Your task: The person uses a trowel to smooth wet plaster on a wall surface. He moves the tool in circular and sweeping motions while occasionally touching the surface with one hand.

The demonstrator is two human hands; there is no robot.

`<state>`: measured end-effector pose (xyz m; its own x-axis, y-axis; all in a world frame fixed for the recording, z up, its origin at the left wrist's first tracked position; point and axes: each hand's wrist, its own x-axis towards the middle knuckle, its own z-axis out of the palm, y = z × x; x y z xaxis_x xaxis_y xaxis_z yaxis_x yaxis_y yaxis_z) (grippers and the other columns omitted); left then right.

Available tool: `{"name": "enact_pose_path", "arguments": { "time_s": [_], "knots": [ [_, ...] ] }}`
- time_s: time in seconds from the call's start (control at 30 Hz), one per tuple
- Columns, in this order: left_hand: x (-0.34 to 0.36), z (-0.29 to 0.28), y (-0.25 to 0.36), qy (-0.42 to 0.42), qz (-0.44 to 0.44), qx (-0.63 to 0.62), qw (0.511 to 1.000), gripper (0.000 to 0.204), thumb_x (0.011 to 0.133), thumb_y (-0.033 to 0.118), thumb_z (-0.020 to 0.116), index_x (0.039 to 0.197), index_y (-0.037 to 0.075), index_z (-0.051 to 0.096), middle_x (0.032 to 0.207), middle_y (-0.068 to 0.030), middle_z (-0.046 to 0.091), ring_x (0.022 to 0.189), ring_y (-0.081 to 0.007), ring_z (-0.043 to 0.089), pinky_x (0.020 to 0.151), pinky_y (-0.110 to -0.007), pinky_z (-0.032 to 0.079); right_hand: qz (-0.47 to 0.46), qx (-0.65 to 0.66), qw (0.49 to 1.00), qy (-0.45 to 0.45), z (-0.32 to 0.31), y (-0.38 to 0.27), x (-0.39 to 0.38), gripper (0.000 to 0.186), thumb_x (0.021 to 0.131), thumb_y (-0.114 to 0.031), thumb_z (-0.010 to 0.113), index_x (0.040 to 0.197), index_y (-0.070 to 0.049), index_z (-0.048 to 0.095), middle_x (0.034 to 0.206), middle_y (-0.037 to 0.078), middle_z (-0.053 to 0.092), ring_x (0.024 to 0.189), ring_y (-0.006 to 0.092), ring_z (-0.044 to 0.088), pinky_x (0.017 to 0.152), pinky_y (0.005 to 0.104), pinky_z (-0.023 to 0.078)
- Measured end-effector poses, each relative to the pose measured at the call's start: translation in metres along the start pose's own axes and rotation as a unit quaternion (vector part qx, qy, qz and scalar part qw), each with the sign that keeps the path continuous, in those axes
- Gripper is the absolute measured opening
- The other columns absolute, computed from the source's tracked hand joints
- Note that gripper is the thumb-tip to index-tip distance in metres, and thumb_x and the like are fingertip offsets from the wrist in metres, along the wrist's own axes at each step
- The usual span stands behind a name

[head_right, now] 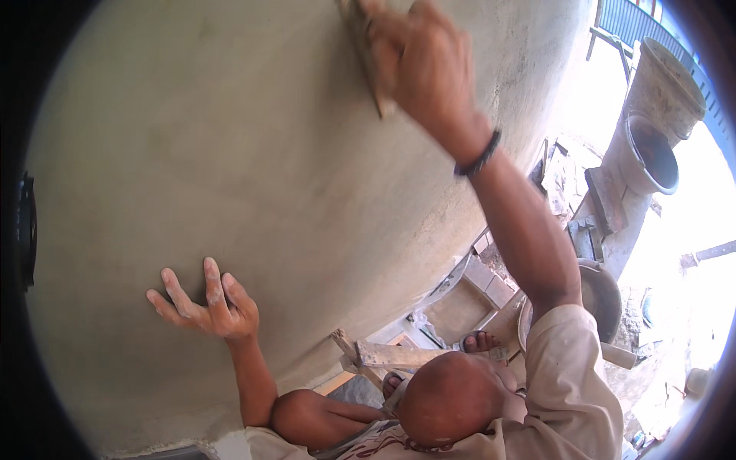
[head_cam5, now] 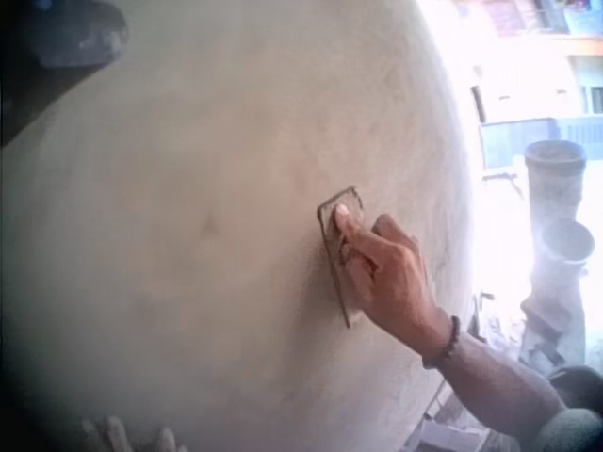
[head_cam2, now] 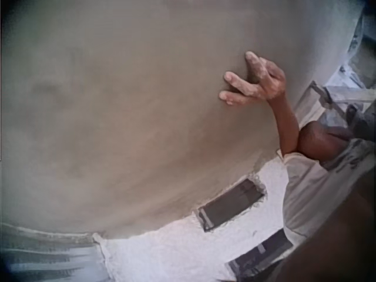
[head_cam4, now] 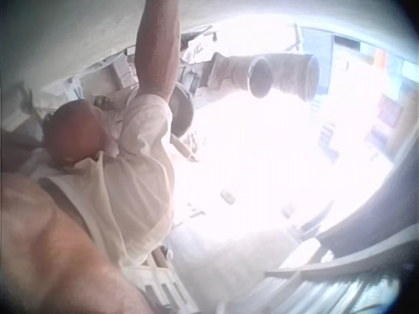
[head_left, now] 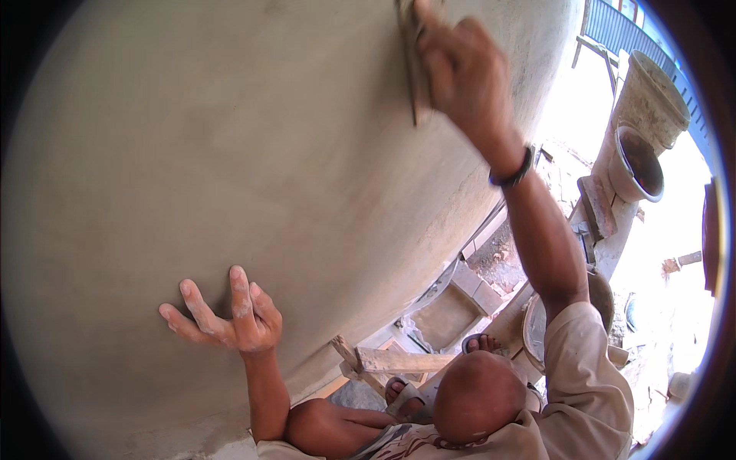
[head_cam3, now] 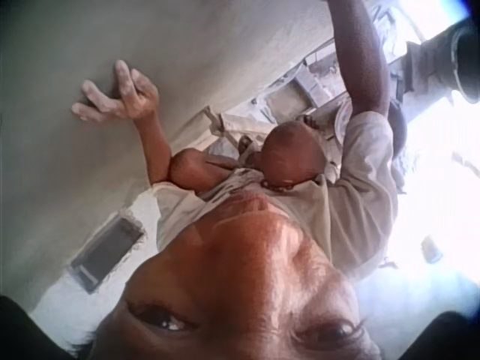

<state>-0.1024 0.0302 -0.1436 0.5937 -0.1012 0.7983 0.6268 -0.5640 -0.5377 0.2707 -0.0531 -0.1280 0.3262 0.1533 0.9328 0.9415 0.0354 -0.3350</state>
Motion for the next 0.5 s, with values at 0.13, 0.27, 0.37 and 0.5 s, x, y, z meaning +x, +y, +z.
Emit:
{"name": "enact_pose_path", "arguments": {
  "time_s": [0.13, 0.27, 0.37, 0.5],
  "knots": [
    [-0.001, 0.001, -0.002, 0.005, -0.002, -0.004, 1.000, 0.024, 0.098, 0.026, 0.051, 0.109, 0.020, 0.071, 0.148, -0.0198, 0.041, 0.142, -0.0503, 0.022, 0.111, -0.062, 0.019, 0.059, -0.016, 0.997, 0.037, 0.001, 0.000, 0.012, 0.034, 0.090, -0.008, 0.057, 0.123, -0.003, 0.065, 0.064, 0.009, 0.051, 0.063, 0.0213, 0.049, 0.056, 0.0350, 0.042],
    [-0.003, -0.004, -0.005, -0.011, -0.013, 0.015, 1.000, 0.023, 0.097, 0.026, 0.053, 0.108, 0.022, 0.072, 0.148, -0.0194, 0.041, 0.142, -0.0512, 0.021, 0.113, -0.063, 0.017, -0.003, 0.020, 0.999, 0.030, 0.031, -0.060, -0.069, 0.043, 0.083, -0.001, 0.065, 0.125, -0.006, 0.066, 0.070, 0.008, 0.052, 0.063, 0.0226, 0.050, 0.058, 0.0367, 0.041],
    [-0.001, -0.003, -0.002, -0.017, -0.007, 0.011, 1.000, 0.025, 0.098, 0.028, 0.053, 0.109, 0.016, 0.072, 0.147, -0.0225, 0.041, 0.142, -0.0507, 0.022, 0.109, -0.065, 0.021, -0.060, 0.024, 0.995, -0.082, 0.032, -0.110, -0.101, 0.058, 0.075, -0.006, 0.068, 0.130, -0.024, 0.064, 0.095, 0.007, 0.059, 0.075, 0.0218, 0.051, 0.065, 0.0371, 0.037],
    [-0.006, -0.007, -0.012, -0.013, -0.010, 0.001, 1.000, 0.024, 0.096, 0.028, 0.054, 0.109, 0.019, 0.072, 0.147, -0.0221, 0.042, 0.142, -0.0509, 0.020, 0.111, -0.064, 0.017, -0.104, -0.007, 0.995, 0.000, 0.028, -0.100, 0.030, 0.051, 0.076, -0.011, 0.068, 0.126, -0.022, 0.065, 0.096, 0.007, 0.059, 0.075, 0.0243, 0.051, 0.066, 0.0444, 0.040]
  ]
}}
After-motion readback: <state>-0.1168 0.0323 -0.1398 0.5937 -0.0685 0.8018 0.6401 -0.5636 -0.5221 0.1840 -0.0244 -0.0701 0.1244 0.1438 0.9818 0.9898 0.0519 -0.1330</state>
